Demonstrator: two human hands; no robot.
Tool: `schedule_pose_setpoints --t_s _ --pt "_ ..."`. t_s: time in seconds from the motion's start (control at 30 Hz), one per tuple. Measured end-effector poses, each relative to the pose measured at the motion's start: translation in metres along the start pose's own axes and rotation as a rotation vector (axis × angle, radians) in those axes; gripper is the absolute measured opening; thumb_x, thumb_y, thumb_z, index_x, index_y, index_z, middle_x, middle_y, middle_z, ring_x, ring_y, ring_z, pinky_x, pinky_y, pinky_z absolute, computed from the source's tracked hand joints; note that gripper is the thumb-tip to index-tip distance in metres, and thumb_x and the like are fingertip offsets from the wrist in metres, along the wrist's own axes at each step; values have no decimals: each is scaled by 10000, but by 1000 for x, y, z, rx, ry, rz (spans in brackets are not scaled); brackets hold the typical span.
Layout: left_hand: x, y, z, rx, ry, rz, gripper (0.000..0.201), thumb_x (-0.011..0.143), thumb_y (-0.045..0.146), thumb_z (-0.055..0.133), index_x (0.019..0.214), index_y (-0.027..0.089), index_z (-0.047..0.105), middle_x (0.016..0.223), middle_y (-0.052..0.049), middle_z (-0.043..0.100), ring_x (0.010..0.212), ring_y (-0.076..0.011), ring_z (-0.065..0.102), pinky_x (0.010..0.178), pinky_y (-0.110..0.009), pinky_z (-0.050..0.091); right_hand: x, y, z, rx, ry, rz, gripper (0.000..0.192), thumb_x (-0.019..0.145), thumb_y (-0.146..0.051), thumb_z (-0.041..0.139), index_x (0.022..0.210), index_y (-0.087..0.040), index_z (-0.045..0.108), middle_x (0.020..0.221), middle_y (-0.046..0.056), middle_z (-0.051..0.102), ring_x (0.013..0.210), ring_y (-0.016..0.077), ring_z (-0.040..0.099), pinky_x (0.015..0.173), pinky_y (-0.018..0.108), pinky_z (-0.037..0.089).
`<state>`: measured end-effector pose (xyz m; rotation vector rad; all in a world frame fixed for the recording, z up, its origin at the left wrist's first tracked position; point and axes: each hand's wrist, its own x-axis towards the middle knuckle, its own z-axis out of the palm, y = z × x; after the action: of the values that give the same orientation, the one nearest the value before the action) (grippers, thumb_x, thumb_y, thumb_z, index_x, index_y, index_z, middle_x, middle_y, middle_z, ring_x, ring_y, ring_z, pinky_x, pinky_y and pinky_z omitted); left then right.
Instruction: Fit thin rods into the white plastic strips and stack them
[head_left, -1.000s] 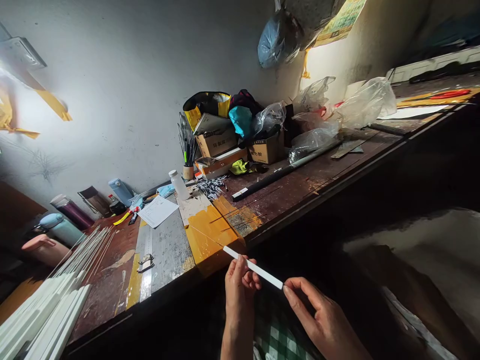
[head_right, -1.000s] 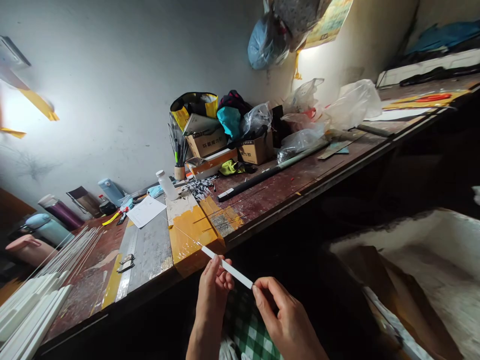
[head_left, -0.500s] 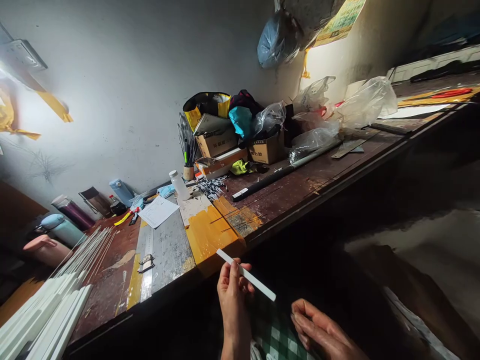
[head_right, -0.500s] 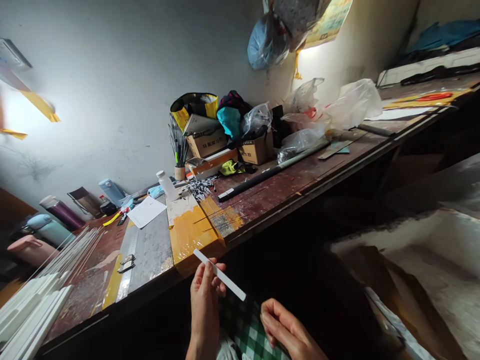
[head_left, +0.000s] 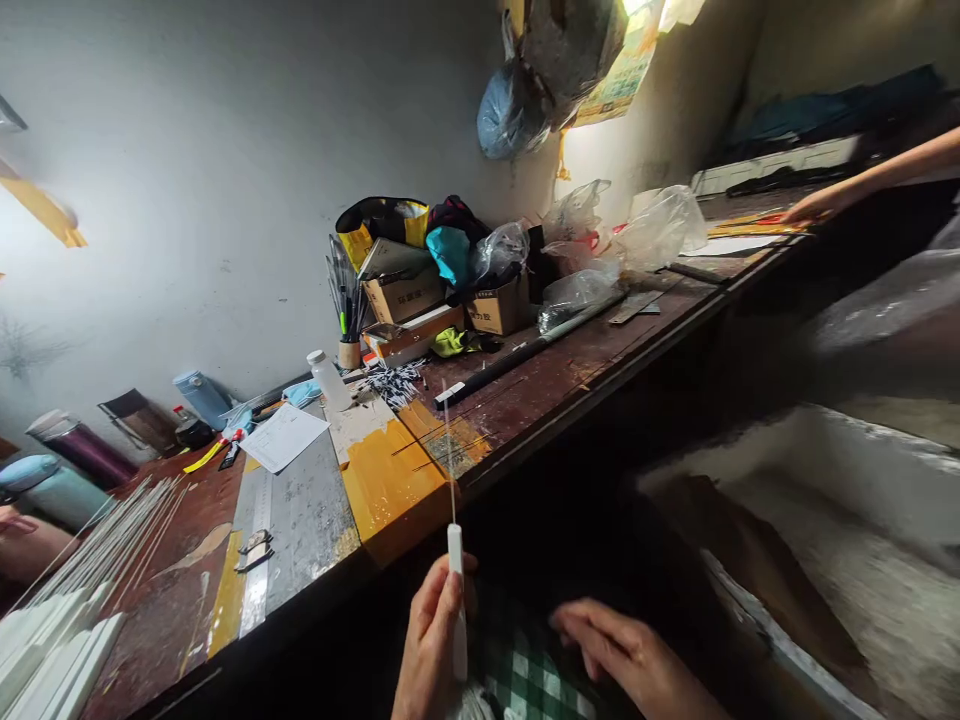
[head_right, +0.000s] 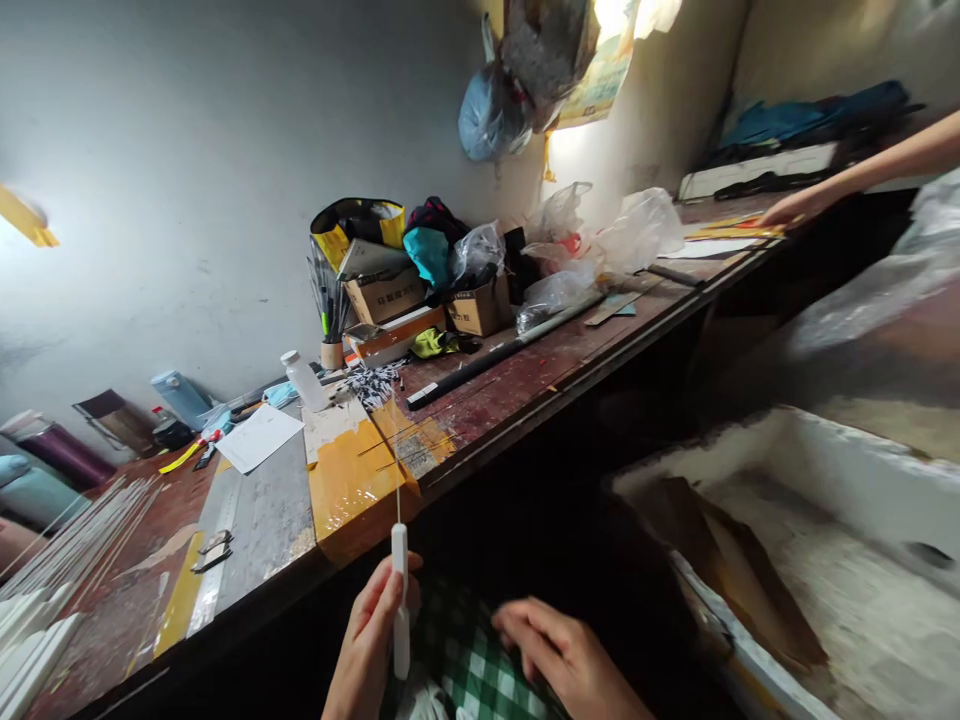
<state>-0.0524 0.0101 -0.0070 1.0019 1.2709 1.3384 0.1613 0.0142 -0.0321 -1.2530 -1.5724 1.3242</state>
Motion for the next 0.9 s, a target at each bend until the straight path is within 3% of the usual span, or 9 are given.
schedule_pose_setpoints --t_s 0.03,0.17,0.3,0.37,0.47,0.63,0.77,0.9 --pt "-3 -6 0 10 -53 -20 459 802 581 562 991 176 668 619 11 445 576 -125 364 522 -244 266 7 -11 -2 16 32 -23 365 899 -527 479 899 -247 713 671 -2 621 655 169 565 682 274 485" --pt "-14 -26 2 -14 -213 -100 467 822 586 532 952 159 671 537 35 371 503 -103 298 488 -251 212 33 -50 -1 267 11 -147 400 923 -477 502 1214 -224 609 1018 51 685 718 146 587 706 282 486" --pt "-21 -34 4 -29 -249 -163 450 801 586 565 924 167 675 540 54 296 489 -87 245 477 -247 160 45 -61 10 452 -40 -154 311 869 -433 609 1023 -179 701 902 61 717 674 142 611 622 265 471" --pt "-23 -37 5 -27 -224 -190 450 785 594 581 911 173 680 564 51 288 507 -87 236 487 -244 153 47 -59 14 488 5 -141 285 845 -426 641 919 -161 716 818 54 715 653 142 611 612 264 472" --pt "-27 -42 5 7 -171 -165 465 766 600 599 915 170 692 585 39 312 537 -94 261 510 -242 184 48 -55 13 490 94 -147 288 836 -428 650 906 -153 698 789 45 702 632 129 583 618 264 468" --pt "-35 -49 8 100 -34 -43 432 734 557 656 928 179 730 635 -12 534 593 -137 437 563 -245 334 55 -53 3 455 233 -167 275 788 -434 694 766 -174 606 710 -18 626 596 104 514 615 249 431" --pt "-35 -48 13 91 43 8 388 691 509 714 901 185 744 730 -43 661 708 -194 560 654 -259 423 59 -57 -1 403 226 -181 313 783 -457 694 727 -177 565 685 -26 601 562 95 485 574 240 406" --pt "-31 -42 17 -31 108 -36 423 673 506 738 935 175 718 712 -32 656 664 -167 570 627 -243 442 50 -57 -1 368 149 -198 328 834 -503 624 912 -192 556 730 -3 652 566 114 524 549 239 428"
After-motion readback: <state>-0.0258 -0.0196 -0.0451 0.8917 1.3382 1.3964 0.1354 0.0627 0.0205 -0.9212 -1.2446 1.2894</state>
